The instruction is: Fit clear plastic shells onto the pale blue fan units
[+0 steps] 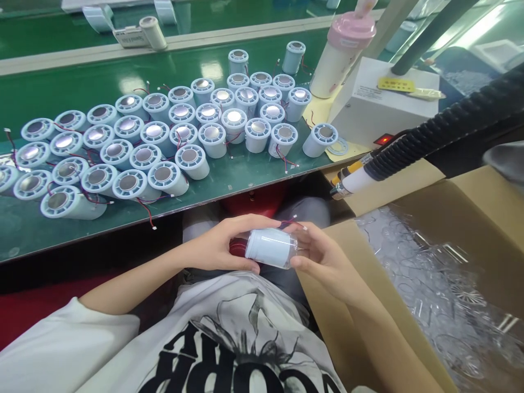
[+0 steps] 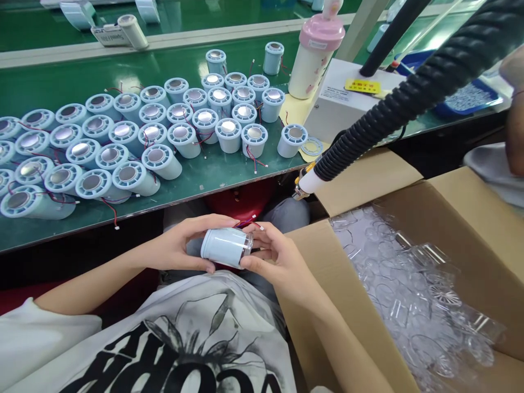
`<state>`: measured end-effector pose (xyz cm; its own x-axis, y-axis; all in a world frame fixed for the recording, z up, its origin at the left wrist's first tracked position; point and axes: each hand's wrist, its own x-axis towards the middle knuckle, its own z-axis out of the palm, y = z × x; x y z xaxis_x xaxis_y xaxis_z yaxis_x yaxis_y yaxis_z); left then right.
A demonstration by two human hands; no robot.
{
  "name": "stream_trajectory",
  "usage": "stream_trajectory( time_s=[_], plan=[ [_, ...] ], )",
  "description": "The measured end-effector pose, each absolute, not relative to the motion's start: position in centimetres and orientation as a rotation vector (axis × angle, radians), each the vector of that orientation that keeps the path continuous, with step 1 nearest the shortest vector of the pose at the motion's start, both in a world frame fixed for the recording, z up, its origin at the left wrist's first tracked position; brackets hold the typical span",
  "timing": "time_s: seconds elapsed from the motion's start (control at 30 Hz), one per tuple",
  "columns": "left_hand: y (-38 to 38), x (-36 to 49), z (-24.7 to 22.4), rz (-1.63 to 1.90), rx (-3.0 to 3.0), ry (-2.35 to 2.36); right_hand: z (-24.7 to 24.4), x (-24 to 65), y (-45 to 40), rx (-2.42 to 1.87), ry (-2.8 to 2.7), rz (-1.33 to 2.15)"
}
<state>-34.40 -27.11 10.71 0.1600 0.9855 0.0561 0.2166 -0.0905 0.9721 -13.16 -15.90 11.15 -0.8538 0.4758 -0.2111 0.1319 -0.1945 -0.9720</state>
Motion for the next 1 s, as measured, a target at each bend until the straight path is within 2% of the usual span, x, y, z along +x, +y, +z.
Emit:
stream_trajectory(
  time_s=[0.2, 0.37, 0.67, 0.83, 1.0],
  plan=[
    [-27.2, -34.3, 10.8, 1.026, 1.473, 1.191, 11.3, -13.6, -15.9, -0.813, -1.694, 2.269],
    [-26.5, -34.2, 10.4, 1.052, 1.184, 1.083, 10.0, -13.9, -16.0, -0.871, -1.445, 2.354],
    [-16.8, -32.2, 7.1, 1.074, 0.905, 0.981, 4.7, -13.1, -14.9, -0.916, -0.850, 2.169],
    [-12.9, -31.0, 6.6, 1.003, 0.939, 0.934, 3.5, -12.3, -13.1, -0.925, -0.799, 2.070],
    [-13.4, -31.5, 7.0, 0.999, 0.968, 0.948, 4.4, -12.2, -12.1, -0.915, -0.851, 2.066]
  ],
)
